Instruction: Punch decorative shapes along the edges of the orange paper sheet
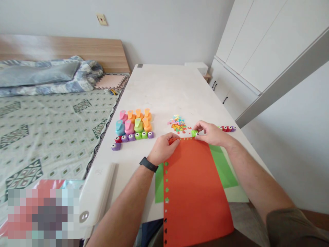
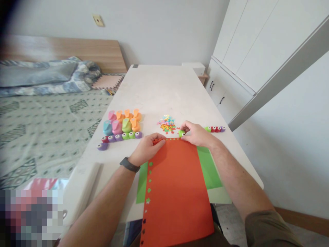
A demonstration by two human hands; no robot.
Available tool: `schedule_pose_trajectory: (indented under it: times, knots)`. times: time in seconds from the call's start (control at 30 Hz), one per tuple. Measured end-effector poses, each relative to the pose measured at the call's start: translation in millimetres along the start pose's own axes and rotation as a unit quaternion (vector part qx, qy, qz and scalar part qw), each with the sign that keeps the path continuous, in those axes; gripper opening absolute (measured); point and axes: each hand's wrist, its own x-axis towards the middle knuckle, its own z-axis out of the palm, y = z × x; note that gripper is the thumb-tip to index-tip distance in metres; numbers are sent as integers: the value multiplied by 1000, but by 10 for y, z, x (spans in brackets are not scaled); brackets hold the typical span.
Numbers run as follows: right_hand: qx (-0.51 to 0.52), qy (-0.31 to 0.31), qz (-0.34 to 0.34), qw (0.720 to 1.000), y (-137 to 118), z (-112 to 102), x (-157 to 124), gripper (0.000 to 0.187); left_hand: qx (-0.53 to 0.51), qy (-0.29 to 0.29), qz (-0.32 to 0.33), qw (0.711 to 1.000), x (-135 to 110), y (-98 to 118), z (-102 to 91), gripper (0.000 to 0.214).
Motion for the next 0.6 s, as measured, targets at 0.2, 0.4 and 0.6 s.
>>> schedule_pose_trajectory:
  times: [0.2,0.4,0.6]
  knots:
    - [18,36,5,999,69,105,11,36,-5,0,-9,1000,11,-2,-7,28]
    - [21,40,4,999,85,125,-34,36,-3,1,-6,1000,21,-22,1,28]
    - [27,51,4,998,83,119,-71,34,5,5,-10,1000,17,-31,4,27]
